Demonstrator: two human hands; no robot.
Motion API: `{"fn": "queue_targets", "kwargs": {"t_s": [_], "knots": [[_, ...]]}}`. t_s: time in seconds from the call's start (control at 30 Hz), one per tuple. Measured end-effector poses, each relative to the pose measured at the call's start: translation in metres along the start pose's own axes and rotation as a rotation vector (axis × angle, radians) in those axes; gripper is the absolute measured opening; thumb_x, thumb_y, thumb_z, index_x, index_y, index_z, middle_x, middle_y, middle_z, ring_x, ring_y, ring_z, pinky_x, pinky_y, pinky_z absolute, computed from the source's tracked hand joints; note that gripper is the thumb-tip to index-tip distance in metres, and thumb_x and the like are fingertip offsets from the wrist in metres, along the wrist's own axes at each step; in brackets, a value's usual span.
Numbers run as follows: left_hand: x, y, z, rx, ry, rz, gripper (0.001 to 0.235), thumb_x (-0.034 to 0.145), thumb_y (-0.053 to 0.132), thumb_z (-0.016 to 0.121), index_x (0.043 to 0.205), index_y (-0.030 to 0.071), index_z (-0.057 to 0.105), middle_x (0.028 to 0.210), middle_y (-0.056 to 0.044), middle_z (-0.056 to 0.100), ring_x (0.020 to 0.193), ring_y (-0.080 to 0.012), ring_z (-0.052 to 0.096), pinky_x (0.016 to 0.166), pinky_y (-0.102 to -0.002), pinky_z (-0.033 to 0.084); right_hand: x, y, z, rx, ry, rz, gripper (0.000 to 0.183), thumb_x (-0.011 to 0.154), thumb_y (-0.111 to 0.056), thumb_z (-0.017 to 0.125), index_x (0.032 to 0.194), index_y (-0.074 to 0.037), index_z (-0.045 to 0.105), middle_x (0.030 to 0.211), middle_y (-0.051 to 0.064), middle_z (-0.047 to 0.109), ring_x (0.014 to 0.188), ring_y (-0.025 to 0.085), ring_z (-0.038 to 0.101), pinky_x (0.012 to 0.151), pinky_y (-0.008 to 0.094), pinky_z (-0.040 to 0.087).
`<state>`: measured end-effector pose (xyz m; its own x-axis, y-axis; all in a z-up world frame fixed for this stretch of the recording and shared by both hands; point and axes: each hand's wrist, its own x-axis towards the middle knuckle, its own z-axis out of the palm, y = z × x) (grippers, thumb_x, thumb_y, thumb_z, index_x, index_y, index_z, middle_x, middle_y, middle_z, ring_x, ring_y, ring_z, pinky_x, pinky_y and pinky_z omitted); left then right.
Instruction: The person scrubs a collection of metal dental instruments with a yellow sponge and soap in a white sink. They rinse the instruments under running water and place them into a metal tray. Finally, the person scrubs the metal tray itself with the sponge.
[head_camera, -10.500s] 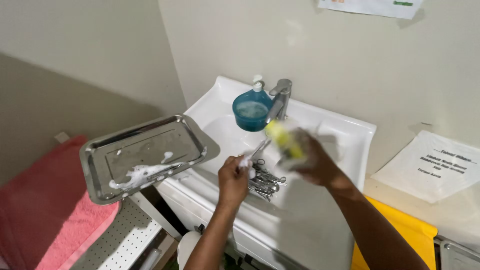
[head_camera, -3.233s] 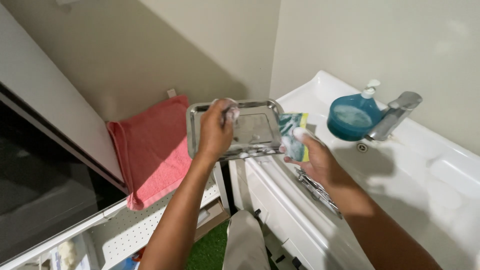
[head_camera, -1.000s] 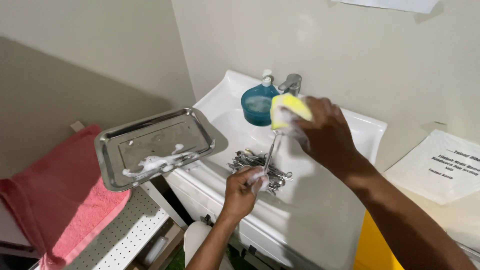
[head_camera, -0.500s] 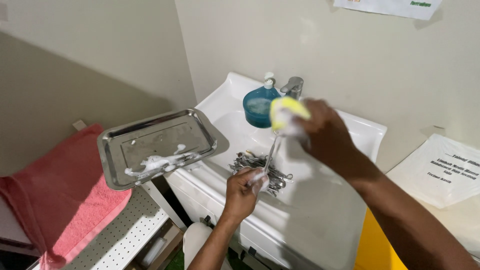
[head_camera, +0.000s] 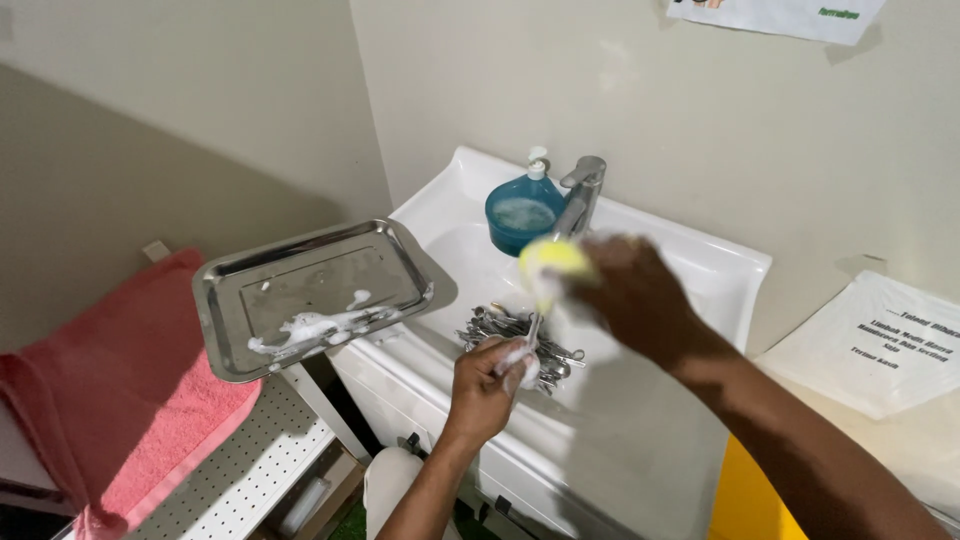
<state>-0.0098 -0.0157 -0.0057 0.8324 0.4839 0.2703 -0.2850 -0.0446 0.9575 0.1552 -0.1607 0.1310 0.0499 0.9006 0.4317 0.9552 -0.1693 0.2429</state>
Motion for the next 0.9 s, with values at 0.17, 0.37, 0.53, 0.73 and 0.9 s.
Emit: {"fn": "queue_targets", "kwargs": {"t_s": [0.17, 0.37, 0.53, 0.73, 0.9], "knots": [[0.003, -0.005, 0.000, -0.035, 0.035, -0.084, 0.026, 0.092, -0.004, 0.064, 0.118, -0.002, 0.072, 0.105, -0.007, 0.068, 0.091, -0.0121, 0.068, 0.079, -0.023, 0.059, -0.009, -0.005, 0.001, 0.060, 0.256, 0.026, 0.044, 0.085, -0.024, 0.075, 0.129, -0.020, 0.069, 0.126, 0.013, 0.062, 0.116, 0.032, 0.060, 0.099, 0.050, 0.049], [-0.001, -0.008, -0.004, -0.051, -0.021, 0.045, 0.028, 0.091, -0.011, 0.061, 0.115, -0.005, 0.074, 0.107, -0.010, 0.066, 0.092, -0.0136, 0.066, 0.080, -0.025, 0.058, -0.023, -0.024, 0.017, 0.006, 0.160, -0.275, 0.042, 0.084, -0.030, 0.075, 0.126, -0.027, 0.074, 0.123, 0.016, 0.063, 0.116, 0.034, 0.060, 0.093, 0.051, 0.048], [-0.001, -0.008, -0.001, 0.021, -0.007, 0.006, 0.029, 0.090, -0.008, 0.064, 0.118, -0.002, 0.073, 0.107, -0.009, 0.069, 0.094, -0.0141, 0.070, 0.083, -0.025, 0.059, 0.006, 0.006, -0.014, -0.025, 0.116, 0.015, 0.037, 0.073, -0.036, 0.078, 0.106, -0.020, 0.073, 0.122, 0.020, 0.068, 0.104, 0.036, 0.063, 0.084, 0.051, 0.048], [0.002, -0.001, 0.000, 0.005, 0.044, 0.019, 0.027, 0.091, -0.006, 0.065, 0.116, -0.001, 0.074, 0.111, -0.010, 0.070, 0.099, -0.0159, 0.071, 0.086, -0.026, 0.060, -0.020, 0.059, 0.025, 1.099, 0.294, 0.490, 0.062, 0.093, -0.039, 0.066, 0.141, -0.004, 0.048, 0.109, 0.011, 0.061, 0.092, 0.019, 0.058, 0.071, 0.034, 0.053], [0.009, 0.001, 0.000, 0.075, 0.027, -0.053, 0.025, 0.094, -0.003, 0.064, 0.117, 0.002, 0.074, 0.108, -0.009, 0.070, 0.095, -0.0143, 0.070, 0.082, -0.027, 0.059, -0.046, 0.038, 0.016, 2.181, 0.135, 0.571, 0.062, 0.095, -0.043, 0.063, 0.144, -0.010, 0.043, 0.119, 0.006, 0.063, 0.102, 0.014, 0.063, 0.092, 0.033, 0.056]]}}
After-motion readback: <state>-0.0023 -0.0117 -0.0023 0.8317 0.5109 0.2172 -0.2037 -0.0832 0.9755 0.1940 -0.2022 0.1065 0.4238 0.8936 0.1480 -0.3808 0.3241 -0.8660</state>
